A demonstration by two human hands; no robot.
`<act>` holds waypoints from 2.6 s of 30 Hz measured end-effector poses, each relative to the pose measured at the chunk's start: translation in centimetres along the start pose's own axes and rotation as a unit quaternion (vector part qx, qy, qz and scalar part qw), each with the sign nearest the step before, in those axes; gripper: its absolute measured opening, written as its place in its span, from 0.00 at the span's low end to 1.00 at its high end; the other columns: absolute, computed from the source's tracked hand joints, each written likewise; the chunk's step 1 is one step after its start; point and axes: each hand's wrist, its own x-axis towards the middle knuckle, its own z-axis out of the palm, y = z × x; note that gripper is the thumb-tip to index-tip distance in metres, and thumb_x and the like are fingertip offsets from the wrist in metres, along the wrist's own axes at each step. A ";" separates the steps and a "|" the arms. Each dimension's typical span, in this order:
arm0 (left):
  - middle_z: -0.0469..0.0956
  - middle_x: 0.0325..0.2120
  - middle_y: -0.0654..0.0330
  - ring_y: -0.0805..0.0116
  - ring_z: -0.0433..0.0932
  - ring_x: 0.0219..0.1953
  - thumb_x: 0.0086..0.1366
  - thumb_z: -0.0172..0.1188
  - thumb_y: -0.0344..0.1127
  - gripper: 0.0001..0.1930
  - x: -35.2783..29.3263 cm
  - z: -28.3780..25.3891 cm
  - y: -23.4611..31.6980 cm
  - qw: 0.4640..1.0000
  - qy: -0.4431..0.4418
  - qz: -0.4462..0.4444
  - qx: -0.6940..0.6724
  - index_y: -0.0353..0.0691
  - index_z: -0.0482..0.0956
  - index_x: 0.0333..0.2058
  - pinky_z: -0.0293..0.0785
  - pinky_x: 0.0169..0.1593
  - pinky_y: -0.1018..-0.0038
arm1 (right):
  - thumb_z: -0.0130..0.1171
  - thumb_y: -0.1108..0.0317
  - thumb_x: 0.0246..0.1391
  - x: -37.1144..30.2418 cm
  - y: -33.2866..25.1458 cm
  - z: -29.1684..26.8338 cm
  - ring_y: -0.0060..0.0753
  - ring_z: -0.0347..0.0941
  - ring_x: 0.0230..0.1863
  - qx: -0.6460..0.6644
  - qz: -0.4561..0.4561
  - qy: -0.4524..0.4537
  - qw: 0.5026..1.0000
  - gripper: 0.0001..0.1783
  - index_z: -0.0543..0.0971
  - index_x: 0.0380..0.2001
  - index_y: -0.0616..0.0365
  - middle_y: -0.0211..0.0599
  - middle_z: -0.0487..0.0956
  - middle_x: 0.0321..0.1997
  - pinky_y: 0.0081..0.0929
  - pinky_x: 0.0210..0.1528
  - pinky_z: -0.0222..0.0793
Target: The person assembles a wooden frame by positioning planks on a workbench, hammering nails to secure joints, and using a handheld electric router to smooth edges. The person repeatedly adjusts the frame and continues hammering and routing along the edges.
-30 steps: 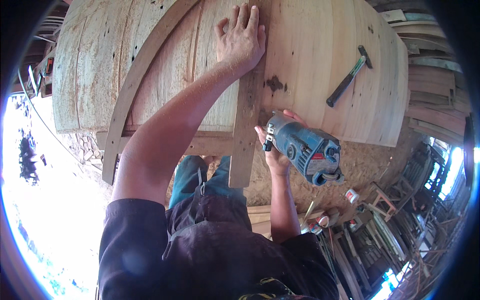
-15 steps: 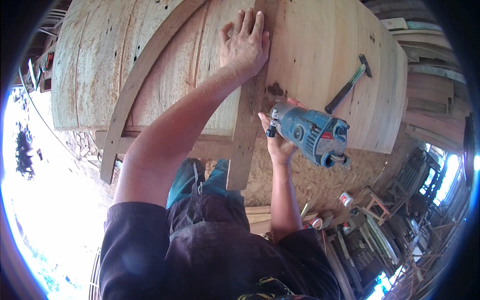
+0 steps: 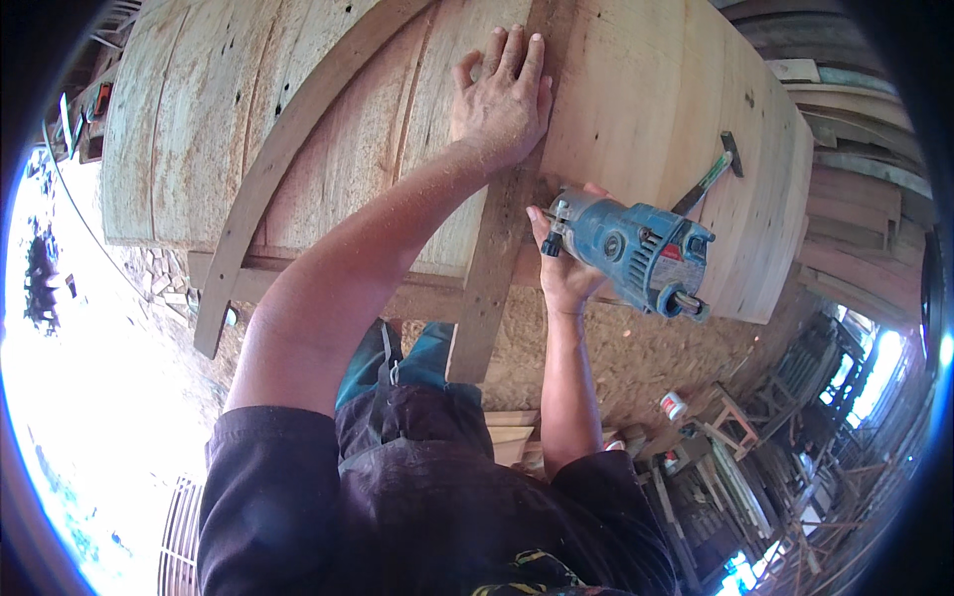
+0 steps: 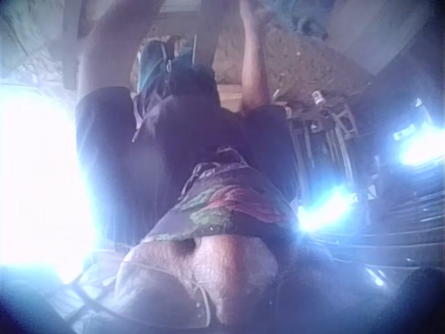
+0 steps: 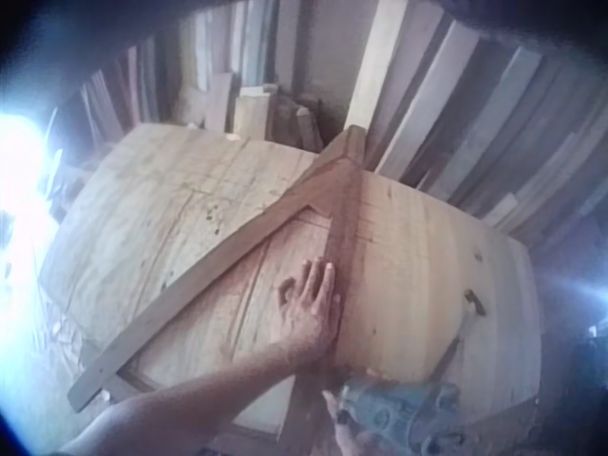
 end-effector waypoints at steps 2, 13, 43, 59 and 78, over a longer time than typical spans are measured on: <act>0.64 0.78 0.49 0.54 0.59 0.81 0.83 0.50 0.45 0.29 0.0 0.0 0.0 1.000 0.005 0.002 -0.003 0.40 0.66 0.76 0.51 0.78 0.46 | 0.90 0.65 0.47 0.3 0.4 0.1 0.38 0.74 0.60 0.009 0.015 -0.002 1.000 0.46 0.71 0.64 0.60 0.39 0.76 0.64 0.38 0.63 0.74; 0.67 0.76 0.48 0.54 0.61 0.81 0.81 0.53 0.44 0.29 0.0 -0.3 0.3 1.000 0.019 0.003 -0.010 0.40 0.68 0.75 0.54 0.77 0.46 | 0.90 0.68 0.47 2.4 0.3 0.8 0.37 0.74 0.58 0.020 -0.008 0.006 1.000 0.46 0.71 0.64 0.60 0.39 0.76 0.64 0.37 0.62 0.75; 0.63 0.79 0.47 0.54 0.55 0.83 0.81 0.51 0.47 0.31 0.0 -0.6 0.1 0.999 -0.022 -0.011 -0.031 0.39 0.66 0.76 0.49 0.79 0.47 | 0.83 0.81 0.51 11.1 1.0 4.4 0.28 0.81 0.47 0.141 -0.009 0.002 0.990 0.33 0.76 0.58 0.69 0.36 0.83 0.49 0.31 0.52 0.83; 0.59 0.80 0.45 0.54 0.54 0.84 0.79 0.53 0.43 0.34 0.1 -1.3 0.3 0.997 -0.068 -0.016 -0.015 0.39 0.61 0.79 0.48 0.79 0.49 | 0.83 0.80 0.52 14.6 1.7 5.9 0.26 0.80 0.46 0.135 -0.005 0.028 0.990 0.26 0.80 0.52 0.64 0.33 0.84 0.46 0.32 0.54 0.80; 0.58 0.81 0.48 0.56 0.51 0.85 0.81 0.53 0.42 0.32 0.5 -2.7 0.6 0.992 -0.095 -0.044 -0.067 0.40 0.62 0.79 0.48 0.80 0.49 | 0.84 0.76 0.52 20.4 4.9 7.2 0.32 0.76 0.49 0.097 -0.069 -0.008 0.993 0.34 0.75 0.58 0.69 0.40 0.78 0.53 0.34 0.50 0.79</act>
